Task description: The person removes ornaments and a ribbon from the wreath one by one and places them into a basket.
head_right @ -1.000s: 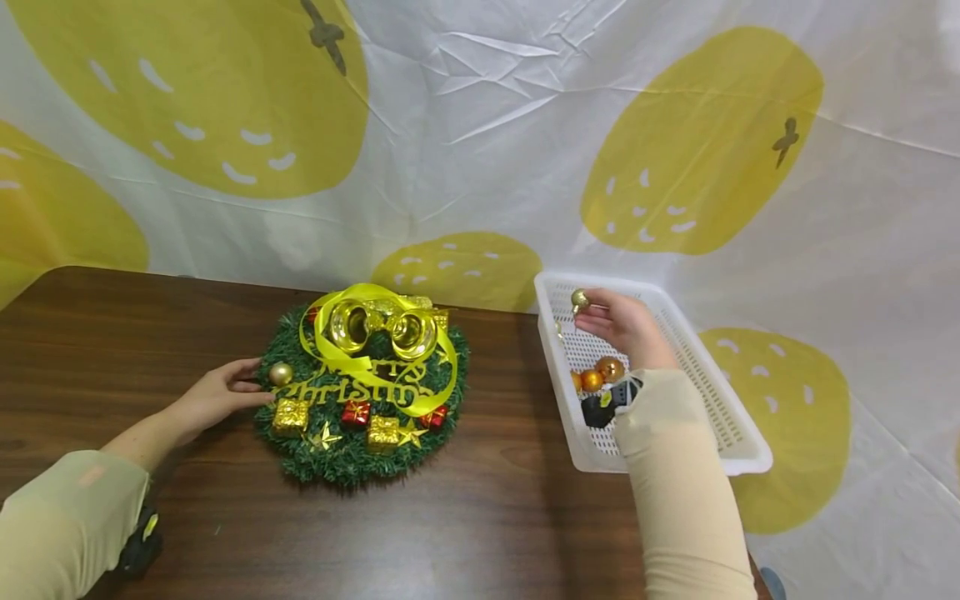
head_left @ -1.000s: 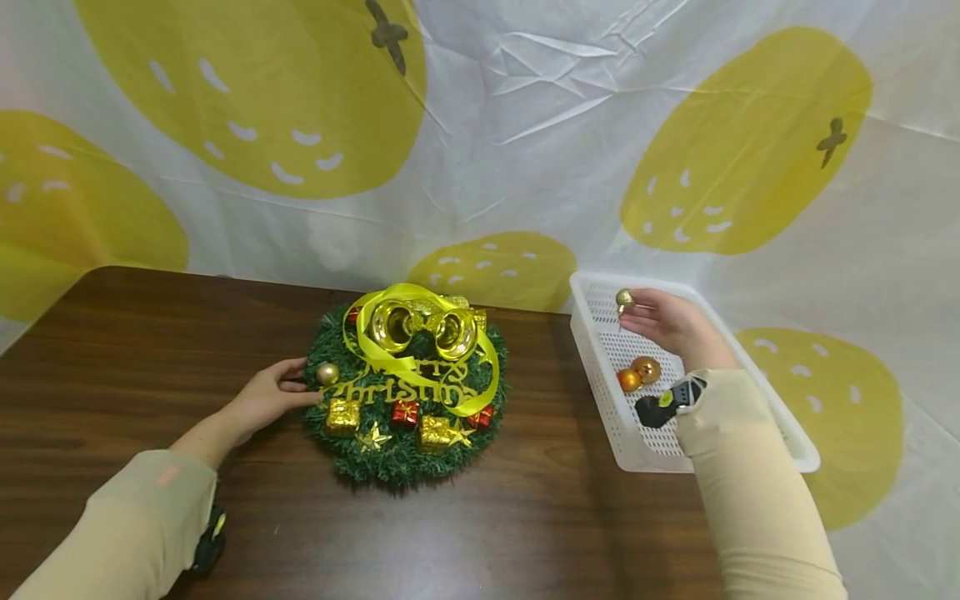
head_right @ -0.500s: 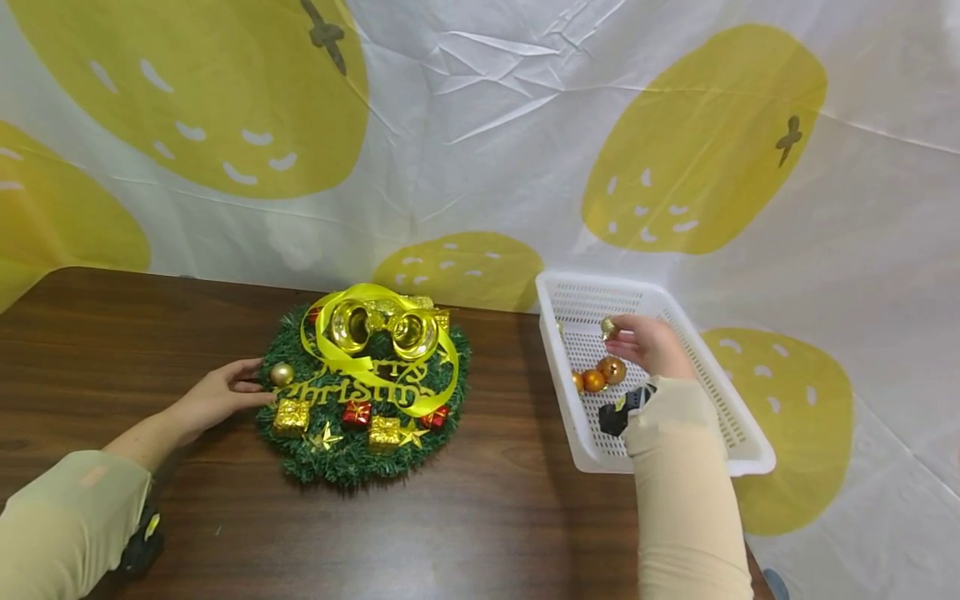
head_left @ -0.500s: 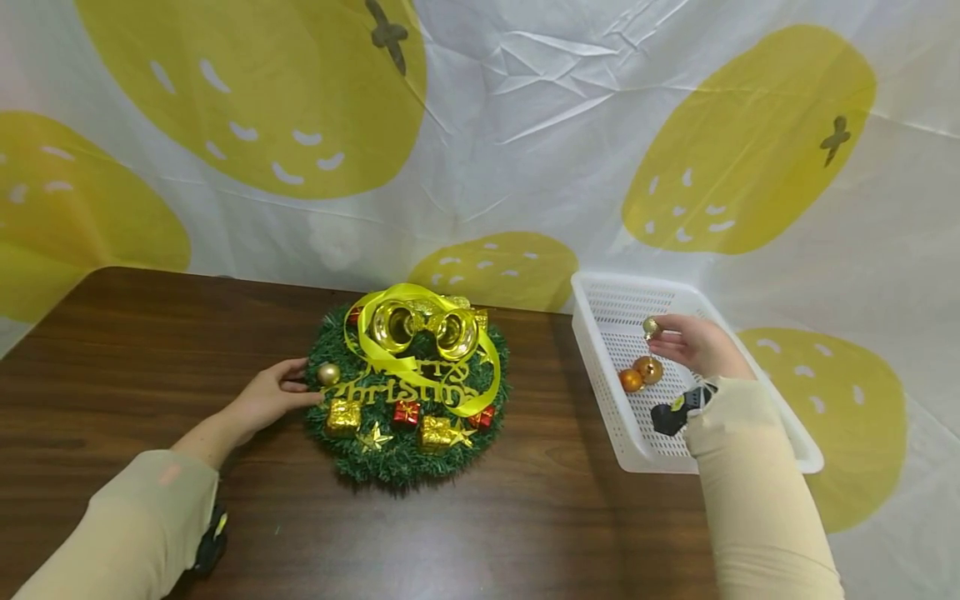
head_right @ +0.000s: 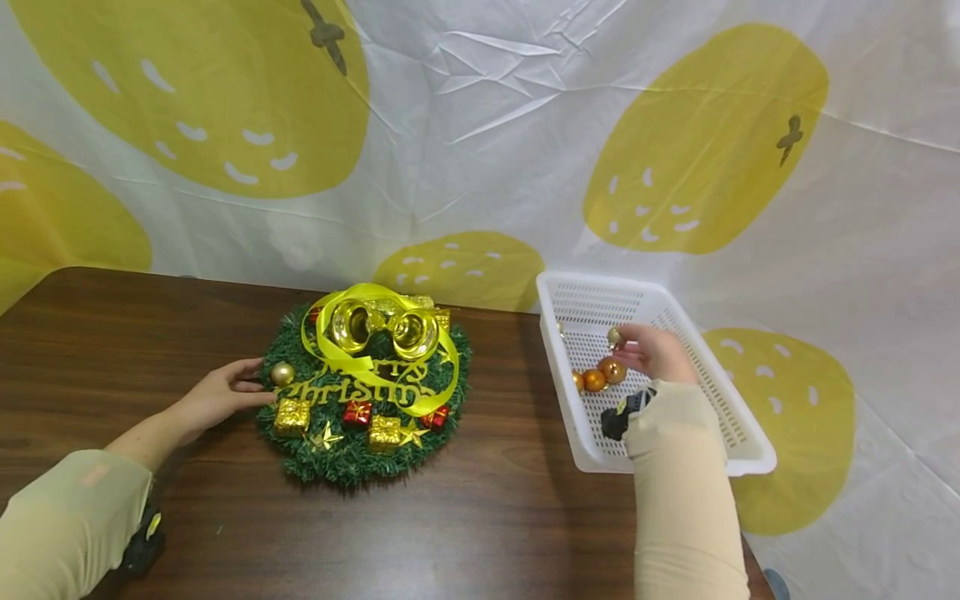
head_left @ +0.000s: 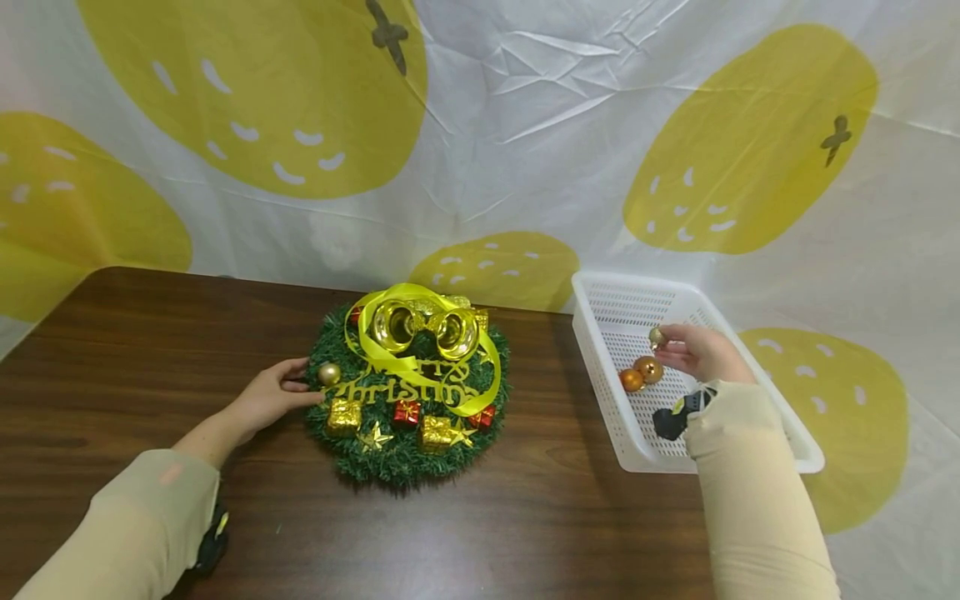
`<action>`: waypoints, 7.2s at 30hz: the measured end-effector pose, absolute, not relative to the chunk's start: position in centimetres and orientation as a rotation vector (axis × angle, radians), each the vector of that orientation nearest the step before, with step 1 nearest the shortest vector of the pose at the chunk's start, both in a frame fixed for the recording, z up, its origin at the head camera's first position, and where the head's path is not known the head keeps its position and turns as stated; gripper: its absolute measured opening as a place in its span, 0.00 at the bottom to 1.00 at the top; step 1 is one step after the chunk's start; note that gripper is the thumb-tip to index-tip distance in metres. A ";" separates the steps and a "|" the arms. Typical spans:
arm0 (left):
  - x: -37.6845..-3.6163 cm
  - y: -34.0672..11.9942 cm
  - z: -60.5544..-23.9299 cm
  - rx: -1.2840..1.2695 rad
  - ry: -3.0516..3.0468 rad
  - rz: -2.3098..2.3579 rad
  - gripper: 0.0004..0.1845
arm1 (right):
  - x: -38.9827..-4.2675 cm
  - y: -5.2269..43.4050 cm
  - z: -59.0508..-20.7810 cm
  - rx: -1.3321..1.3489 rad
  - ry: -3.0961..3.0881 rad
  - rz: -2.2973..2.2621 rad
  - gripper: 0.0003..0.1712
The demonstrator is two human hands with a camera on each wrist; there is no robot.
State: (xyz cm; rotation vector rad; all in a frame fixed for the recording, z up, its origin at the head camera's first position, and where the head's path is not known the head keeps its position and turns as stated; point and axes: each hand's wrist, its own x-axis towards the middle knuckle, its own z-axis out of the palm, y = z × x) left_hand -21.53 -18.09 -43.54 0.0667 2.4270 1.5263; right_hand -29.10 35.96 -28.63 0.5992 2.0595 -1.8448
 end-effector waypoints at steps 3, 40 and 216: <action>-21.5 -18.1 -43.5 0.066 2.424 1.530 0.45 | -28.9 36.1 -28.8 0.608 2.074 -1.831 0.08; -21.4 -18.0 -43.4 0.076 2.419 1.550 0.45 | -30.2 28.7 -25.9 0.291 1.952 -1.978 0.08; -20.9 -18.0 -42.7 0.068 2.461 1.523 0.45 | -27.4 6.2 -30.8 -0.060 2.034 -1.635 0.27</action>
